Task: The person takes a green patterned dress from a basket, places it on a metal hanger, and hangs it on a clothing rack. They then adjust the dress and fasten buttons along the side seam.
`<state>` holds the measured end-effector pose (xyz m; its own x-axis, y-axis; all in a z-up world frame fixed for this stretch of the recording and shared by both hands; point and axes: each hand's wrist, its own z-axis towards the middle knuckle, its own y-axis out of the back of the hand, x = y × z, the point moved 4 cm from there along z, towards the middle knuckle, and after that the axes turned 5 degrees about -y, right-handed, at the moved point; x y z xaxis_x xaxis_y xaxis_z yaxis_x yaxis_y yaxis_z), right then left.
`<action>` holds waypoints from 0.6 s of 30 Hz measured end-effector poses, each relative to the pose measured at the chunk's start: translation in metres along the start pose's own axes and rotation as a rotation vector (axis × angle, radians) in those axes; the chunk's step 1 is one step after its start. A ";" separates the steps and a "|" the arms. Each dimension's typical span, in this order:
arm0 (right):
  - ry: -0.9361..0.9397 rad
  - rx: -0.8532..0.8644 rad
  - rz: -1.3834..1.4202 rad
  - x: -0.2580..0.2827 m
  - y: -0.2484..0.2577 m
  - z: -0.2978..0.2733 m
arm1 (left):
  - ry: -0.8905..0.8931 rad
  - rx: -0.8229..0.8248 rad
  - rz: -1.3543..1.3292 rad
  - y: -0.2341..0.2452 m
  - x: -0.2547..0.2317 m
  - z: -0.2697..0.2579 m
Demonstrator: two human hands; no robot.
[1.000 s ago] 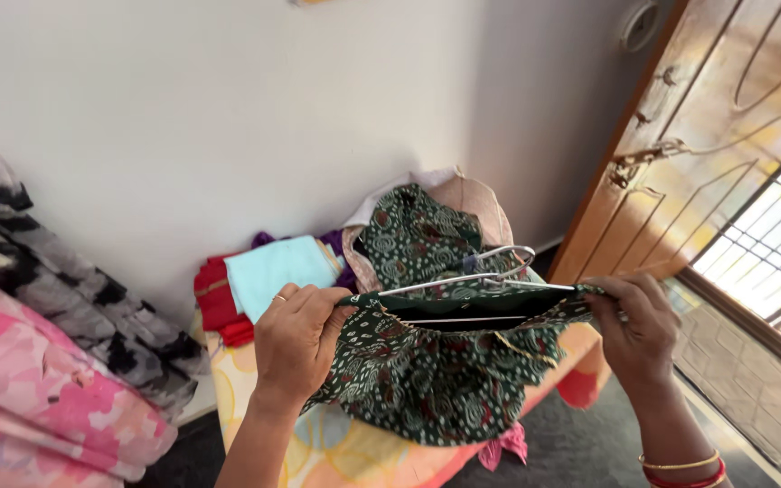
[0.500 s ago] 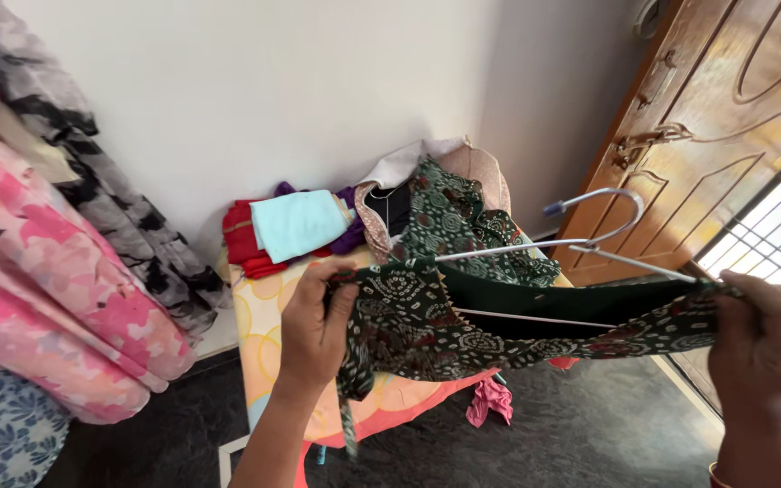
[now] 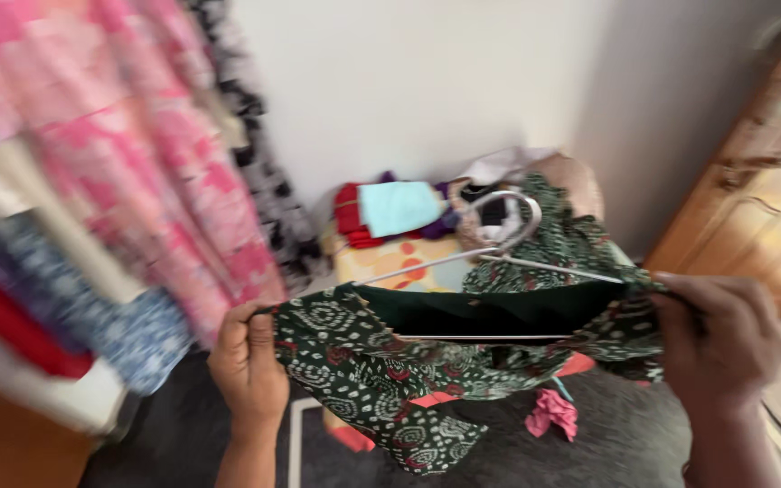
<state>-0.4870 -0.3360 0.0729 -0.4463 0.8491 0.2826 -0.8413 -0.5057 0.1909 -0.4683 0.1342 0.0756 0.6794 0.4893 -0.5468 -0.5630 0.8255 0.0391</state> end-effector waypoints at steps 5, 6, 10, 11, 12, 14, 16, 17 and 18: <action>-0.053 0.212 0.347 0.146 -0.044 0.006 | 0.020 -0.157 0.140 0.161 -0.023 -0.012; -0.069 0.242 0.392 0.166 -0.050 0.005 | 0.023 -0.181 0.192 0.188 -0.033 -0.019; -0.068 0.320 0.597 0.247 -0.076 -0.003 | -0.011 -0.291 0.318 0.290 -0.080 -0.035; -0.059 0.325 0.649 0.266 -0.081 -0.005 | -0.019 -0.328 0.405 0.311 -0.094 -0.037; -0.059 0.340 0.694 0.284 -0.086 -0.005 | -0.027 -0.365 0.492 0.333 -0.112 -0.041; -0.067 0.378 0.771 0.319 -0.093 -0.011 | -0.041 -0.431 0.571 0.371 -0.143 -0.048; -0.061 0.382 0.802 0.349 -0.095 -0.011 | -0.074 -0.491 0.553 0.399 -0.171 -0.047; -0.056 0.376 0.816 0.362 -0.095 -0.009 | -0.071 -0.506 0.612 0.408 -0.182 -0.045; -0.036 0.357 0.826 0.373 -0.094 -0.005 | -0.067 -0.521 0.670 0.416 -0.193 -0.044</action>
<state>-0.5755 0.0288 0.1556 -0.8518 0.1922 0.4873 -0.1093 -0.9750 0.1934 -0.8547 0.3709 0.1603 0.1423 0.8574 -0.4946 -0.9898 0.1285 -0.0621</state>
